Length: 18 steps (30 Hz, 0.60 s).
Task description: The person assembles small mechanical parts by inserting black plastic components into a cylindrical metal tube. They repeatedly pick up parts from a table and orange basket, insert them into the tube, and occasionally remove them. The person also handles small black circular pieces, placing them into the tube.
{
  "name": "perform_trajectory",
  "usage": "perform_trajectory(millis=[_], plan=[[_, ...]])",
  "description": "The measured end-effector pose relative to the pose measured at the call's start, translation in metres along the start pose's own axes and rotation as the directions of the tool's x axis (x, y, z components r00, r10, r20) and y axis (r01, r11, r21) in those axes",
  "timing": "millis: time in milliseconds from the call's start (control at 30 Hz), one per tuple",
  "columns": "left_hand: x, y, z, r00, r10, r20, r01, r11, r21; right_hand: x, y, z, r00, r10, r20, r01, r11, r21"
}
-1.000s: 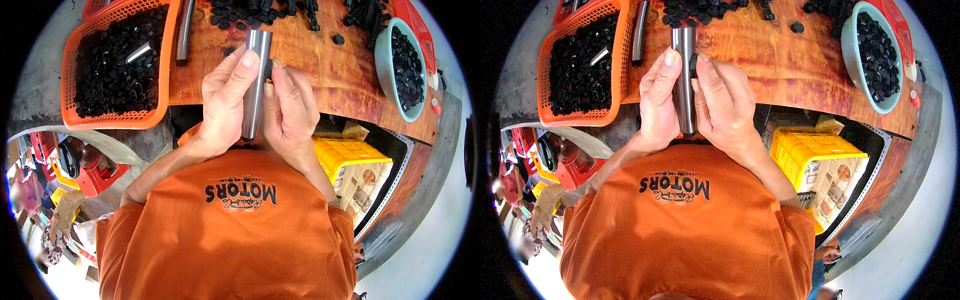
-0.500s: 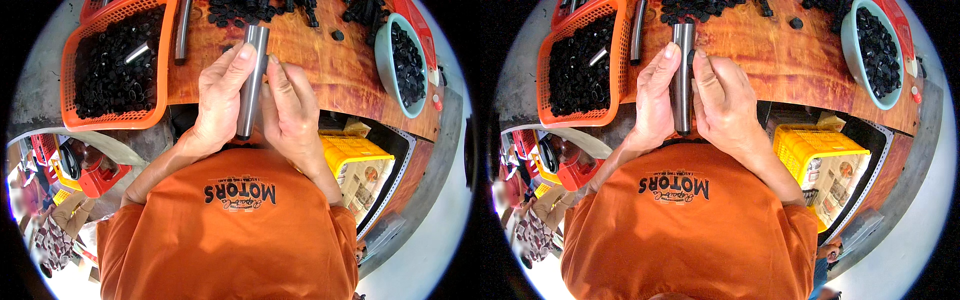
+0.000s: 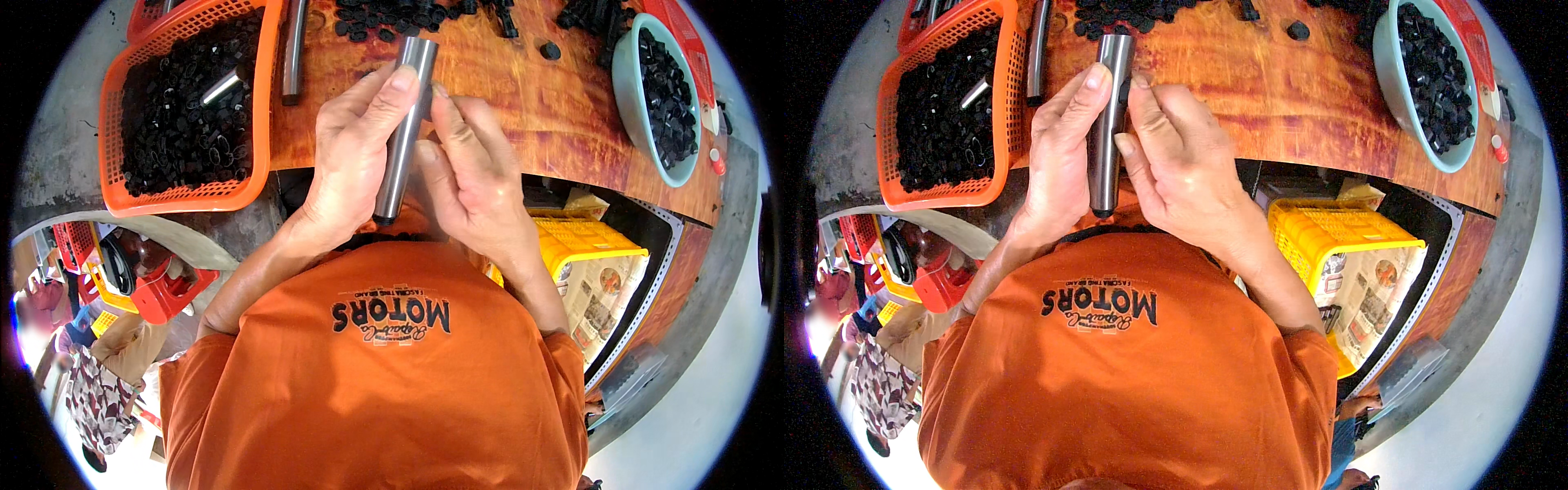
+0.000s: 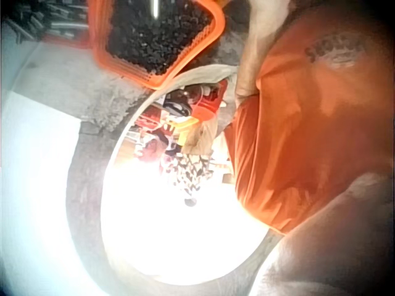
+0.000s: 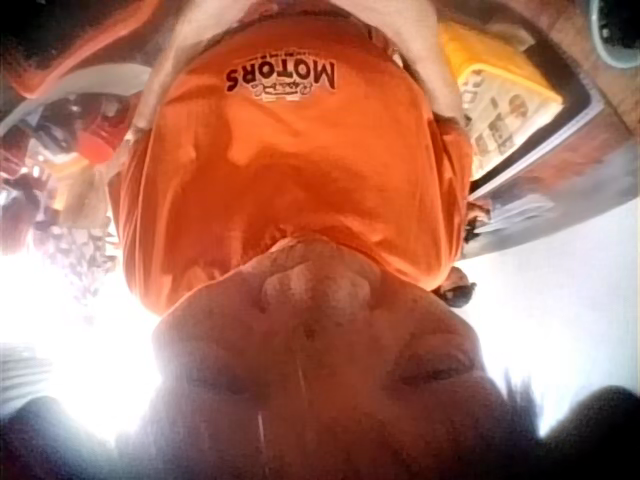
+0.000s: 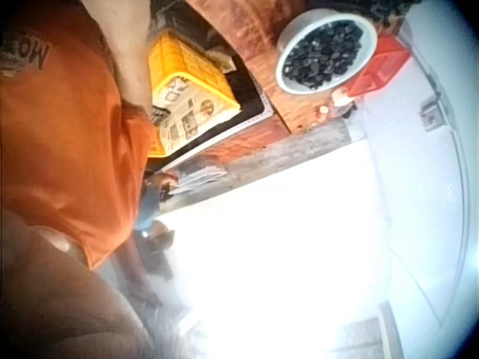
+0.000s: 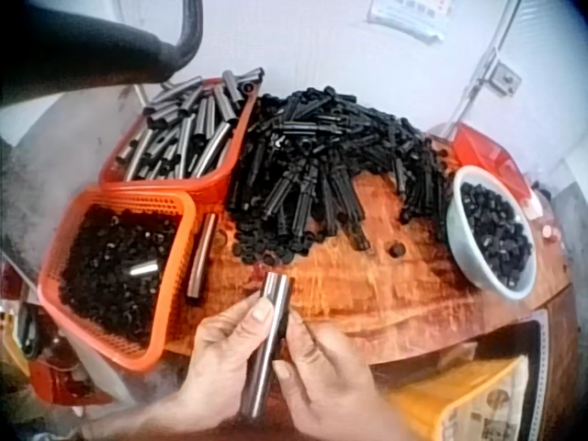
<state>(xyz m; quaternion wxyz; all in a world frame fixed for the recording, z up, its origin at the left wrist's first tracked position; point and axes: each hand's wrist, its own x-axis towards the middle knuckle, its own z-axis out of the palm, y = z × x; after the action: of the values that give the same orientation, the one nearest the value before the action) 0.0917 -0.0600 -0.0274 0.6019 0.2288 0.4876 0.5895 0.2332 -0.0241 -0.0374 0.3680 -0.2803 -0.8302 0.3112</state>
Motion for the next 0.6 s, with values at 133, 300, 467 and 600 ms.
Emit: perform_trajectory(millis=[133, 300, 467, 600], plan=[[-0.002, -0.003, 0.002, 0.996, 0.062, -0.057, -0.061, 0.998, 0.014, 0.000, -0.001, 0.008, 0.999, 0.048, 0.004, -0.048, 0.999, -0.001], [-0.003, -0.005, 0.006, 0.987, 0.074, -0.142, -0.080, 0.996, -0.032, -0.001, 0.002, 0.016, 0.998, -0.010, -0.059, 0.008, 1.000, -0.026], [-0.003, -0.005, 0.003, 0.999, 0.004, -0.048, -0.015, 0.976, -0.219, -0.004, 0.002, 0.014, 0.999, 0.001, -0.051, 0.000, 1.000, 0.018], [-0.002, -0.006, 0.004, 0.996, -0.064, -0.066, 0.041, 0.955, -0.295, -0.006, 0.005, 0.016, 0.994, -0.048, -0.094, 0.043, 0.997, -0.059]])
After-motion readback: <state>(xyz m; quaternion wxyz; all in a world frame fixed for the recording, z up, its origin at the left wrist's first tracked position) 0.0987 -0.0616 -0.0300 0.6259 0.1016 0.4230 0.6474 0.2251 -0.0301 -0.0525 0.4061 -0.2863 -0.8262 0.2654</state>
